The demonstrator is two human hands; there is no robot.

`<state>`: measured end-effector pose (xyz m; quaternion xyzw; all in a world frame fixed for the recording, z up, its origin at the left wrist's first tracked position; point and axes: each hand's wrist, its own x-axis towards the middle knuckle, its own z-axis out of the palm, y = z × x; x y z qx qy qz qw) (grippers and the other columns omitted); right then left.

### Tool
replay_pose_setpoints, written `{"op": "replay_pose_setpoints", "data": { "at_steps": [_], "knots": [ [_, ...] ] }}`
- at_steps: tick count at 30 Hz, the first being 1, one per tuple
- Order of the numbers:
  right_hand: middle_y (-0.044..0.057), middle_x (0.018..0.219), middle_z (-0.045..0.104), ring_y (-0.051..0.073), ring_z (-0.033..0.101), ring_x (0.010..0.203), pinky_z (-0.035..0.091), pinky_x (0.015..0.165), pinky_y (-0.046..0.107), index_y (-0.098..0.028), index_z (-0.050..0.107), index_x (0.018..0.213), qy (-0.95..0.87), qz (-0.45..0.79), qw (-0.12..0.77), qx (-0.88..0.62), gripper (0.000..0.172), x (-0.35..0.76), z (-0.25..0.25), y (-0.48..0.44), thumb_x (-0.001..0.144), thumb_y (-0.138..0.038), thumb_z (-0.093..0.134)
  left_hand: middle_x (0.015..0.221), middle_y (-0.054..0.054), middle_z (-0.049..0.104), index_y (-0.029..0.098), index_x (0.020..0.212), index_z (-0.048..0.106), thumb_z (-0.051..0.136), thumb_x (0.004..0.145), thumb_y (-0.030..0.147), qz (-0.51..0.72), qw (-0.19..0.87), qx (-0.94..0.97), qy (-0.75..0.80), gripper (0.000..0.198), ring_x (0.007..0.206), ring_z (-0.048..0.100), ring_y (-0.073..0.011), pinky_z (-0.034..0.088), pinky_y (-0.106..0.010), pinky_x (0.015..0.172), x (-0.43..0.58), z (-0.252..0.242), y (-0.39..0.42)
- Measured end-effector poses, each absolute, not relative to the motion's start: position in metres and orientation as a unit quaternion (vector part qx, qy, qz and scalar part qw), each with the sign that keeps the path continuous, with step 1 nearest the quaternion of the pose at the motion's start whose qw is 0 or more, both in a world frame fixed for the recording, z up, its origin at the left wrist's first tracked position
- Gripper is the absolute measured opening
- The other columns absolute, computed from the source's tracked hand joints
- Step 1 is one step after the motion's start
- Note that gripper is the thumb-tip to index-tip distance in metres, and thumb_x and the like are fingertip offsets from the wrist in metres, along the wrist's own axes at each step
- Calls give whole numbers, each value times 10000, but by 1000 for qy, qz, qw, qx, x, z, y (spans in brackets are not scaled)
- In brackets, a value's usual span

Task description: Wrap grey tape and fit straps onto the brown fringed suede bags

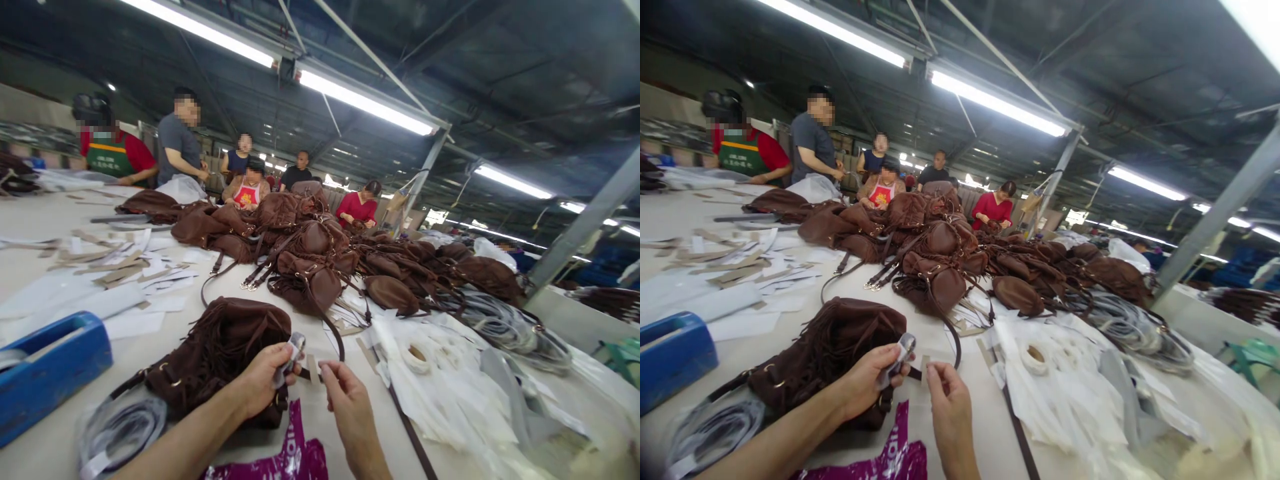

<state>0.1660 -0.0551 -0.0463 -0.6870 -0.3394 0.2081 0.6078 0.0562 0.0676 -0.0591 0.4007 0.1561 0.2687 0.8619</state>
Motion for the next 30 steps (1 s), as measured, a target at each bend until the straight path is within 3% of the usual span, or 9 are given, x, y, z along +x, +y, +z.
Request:
{"op": "replay_pose_setpoints", "data": {
  "at_steps": [7,12,15,20,24,27,30],
  "knots": [
    [25,659,668,171,566,583,439,516,251,-184,751,856,-385,200,618,-656,348,162,-42,-39,745,-490,629,682,-69,615,89,832,638,736,736,380,224,881,389,147,321,507,475,-81,307,-179,483,53,-63,69],
    [53,753,716,205,620,673,484,629,289,-162,735,848,-400,258,617,-627,314,159,-42,-34,729,-444,664,679,-44,591,92,788,630,750,725,334,237,882,382,141,277,517,479,-78,338,-176,486,54,-65,69],
    [39,722,694,196,608,676,470,647,280,-172,698,785,-388,242,604,-653,320,158,-40,-38,784,-474,594,709,-61,601,90,816,640,749,734,335,234,882,386,134,281,574,500,-93,343,-170,490,55,-63,67],
    [40,788,662,187,574,713,445,657,267,-181,689,890,-441,174,592,-652,380,162,-38,-48,858,-513,507,690,-58,588,87,787,661,801,679,368,232,882,387,133,332,612,501,-105,329,-170,478,56,-59,64],
    [26,688,604,176,513,630,407,549,264,-170,706,915,-424,213,597,-647,542,166,-41,-47,898,-588,362,745,-75,603,87,806,670,801,679,377,235,880,388,139,343,686,532,-136,349,-183,504,55,-57,62],
    [36,714,630,174,523,629,427,567,266,-169,707,853,-445,207,582,-648,492,165,-42,-44,877,-580,438,718,-49,574,79,800,668,810,672,369,231,882,386,138,347,627,493,-109,364,-195,517,54,-56,61],
    [29,755,623,158,498,580,443,575,274,-182,685,886,-414,85,591,-688,351,161,-38,-45,767,-507,630,699,-30,560,84,794,666,831,642,373,236,884,380,139,366,585,464,-93,382,-207,534,53,-56,61]
  ]
}}
